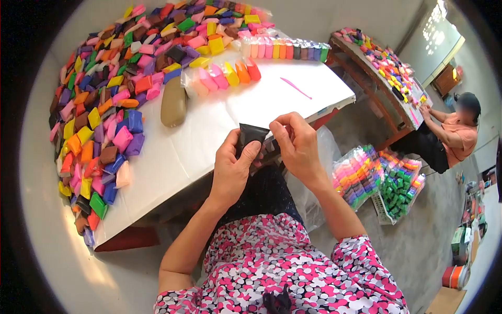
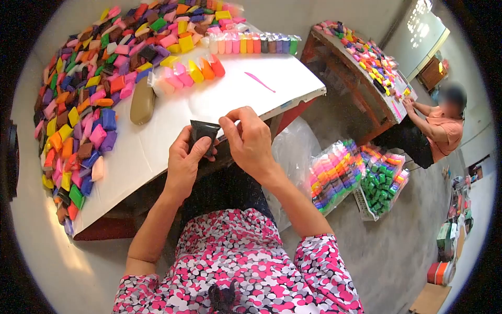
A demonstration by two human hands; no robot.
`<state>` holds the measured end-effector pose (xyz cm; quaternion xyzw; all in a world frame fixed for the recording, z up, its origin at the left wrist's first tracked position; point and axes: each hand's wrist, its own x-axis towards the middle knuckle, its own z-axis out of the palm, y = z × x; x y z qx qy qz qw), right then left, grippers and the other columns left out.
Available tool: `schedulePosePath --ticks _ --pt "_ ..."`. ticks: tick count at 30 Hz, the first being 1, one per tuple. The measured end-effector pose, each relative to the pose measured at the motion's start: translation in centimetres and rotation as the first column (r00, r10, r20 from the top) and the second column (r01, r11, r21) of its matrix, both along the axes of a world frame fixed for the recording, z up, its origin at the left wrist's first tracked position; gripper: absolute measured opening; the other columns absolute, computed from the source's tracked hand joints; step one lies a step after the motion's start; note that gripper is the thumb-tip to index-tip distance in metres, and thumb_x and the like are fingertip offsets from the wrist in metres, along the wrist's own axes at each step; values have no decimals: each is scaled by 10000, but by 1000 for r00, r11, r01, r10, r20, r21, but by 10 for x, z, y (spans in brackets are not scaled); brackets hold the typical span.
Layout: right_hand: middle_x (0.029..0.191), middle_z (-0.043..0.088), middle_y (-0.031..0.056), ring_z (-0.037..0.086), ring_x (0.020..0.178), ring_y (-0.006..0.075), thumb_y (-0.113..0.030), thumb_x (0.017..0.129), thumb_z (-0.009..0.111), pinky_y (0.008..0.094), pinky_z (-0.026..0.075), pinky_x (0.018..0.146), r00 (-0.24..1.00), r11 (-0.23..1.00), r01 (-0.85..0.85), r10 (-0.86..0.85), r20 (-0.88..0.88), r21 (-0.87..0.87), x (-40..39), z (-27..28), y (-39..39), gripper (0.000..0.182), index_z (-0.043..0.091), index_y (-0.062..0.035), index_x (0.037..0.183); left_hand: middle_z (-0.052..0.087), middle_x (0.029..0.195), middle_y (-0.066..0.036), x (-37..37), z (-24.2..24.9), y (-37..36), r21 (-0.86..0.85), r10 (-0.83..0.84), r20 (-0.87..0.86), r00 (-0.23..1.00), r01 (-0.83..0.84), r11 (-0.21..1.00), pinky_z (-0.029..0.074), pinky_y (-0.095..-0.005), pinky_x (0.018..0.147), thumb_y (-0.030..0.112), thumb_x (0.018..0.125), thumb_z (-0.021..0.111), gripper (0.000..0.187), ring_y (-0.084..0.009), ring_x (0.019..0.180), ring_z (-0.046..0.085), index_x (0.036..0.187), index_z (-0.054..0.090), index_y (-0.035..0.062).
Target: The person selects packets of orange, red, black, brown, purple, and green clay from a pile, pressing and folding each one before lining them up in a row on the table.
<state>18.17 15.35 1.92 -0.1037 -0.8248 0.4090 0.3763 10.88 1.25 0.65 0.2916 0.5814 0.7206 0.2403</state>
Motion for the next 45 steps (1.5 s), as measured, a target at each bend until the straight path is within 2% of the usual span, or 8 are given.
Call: schedulePosePath --ticks 4,8,14,20,24,26,34,45 --pt "860 673 123 611 632 124 -245 875 702 267 479 559 982 937 -123 164 99 -327 2 9 2 379 610 75 1055 606 999 -38 -5 21 12 -3 91 -278 956 -96 995 469 -227 778 153 987 532 262 -86 864 555 1198 511 0" --pt "855 674 77 590 670 88 -227 843 733 239 477 569 942 814 -301 335 -22 -497 -19 3 15 380 631 43 1091 534 1161 -176 -18 16 32 -81 107 -664 740 -213 974 432 -351 955 38 934 520 424 -282 1084 552 1330 400 -54" --pt "901 663 59 591 706 91 -161 791 742 241 499 633 940 839 -333 330 -84 -430 -44 5 39 349 633 40 1055 484 1240 -218 -46 13 52 -60 46 -775 631 -146 987 400 -383 1007 -28 854 556 544 -350 1163 509 1368 379 -38" --pt "913 661 72 594 710 107 -176 769 718 260 499 655 944 909 -318 329 -4 -269 -70 14 63 377 618 35 1064 453 1270 -230 -71 25 56 -70 -50 -700 712 2 998 424 -411 990 -22 815 570 591 -358 1166 495 1366 360 -63" --pt "846 658 51 574 699 98 -203 754 702 257 484 656 954 941 -279 294 51 -192 -91 16 97 308 633 6 969 477 1273 -173 -91 5 54 -84 25 -641 767 -102 991 536 -317 799 -44 823 543 532 -268 1091 552 1343 450 14" --pt "938 672 29 603 801 91 -144 791 698 276 505 787 941 955 -268 287 180 -124 -103 17 123 397 599 7 1144 537 1185 -145 -96 -6 54 -58 74 -608 790 -137 989 539 -290 760 -41 837 527 367 -226 974 599 1201 560 -4" --pt "895 661 52 604 795 132 -167 692 689 296 497 743 883 958 -281 233 408 62 -160 18 162 405 643 -18 1065 601 1053 -48 -110 -20 59 -121 54 -410 910 -113 986 501 -239 762 37 913 542 169 -113 838 609 1036 644 -20" --pt "1020 664 100 596 818 168 -154 683 688 318 508 760 863 949 -299 225 452 99 -180 13 161 579 594 -11 1236 593 934 -112 -103 -13 61 -85 85 -507 858 -147 985 494 -282 695 -13 850 526 137 -171 751 595 923 639 -35"
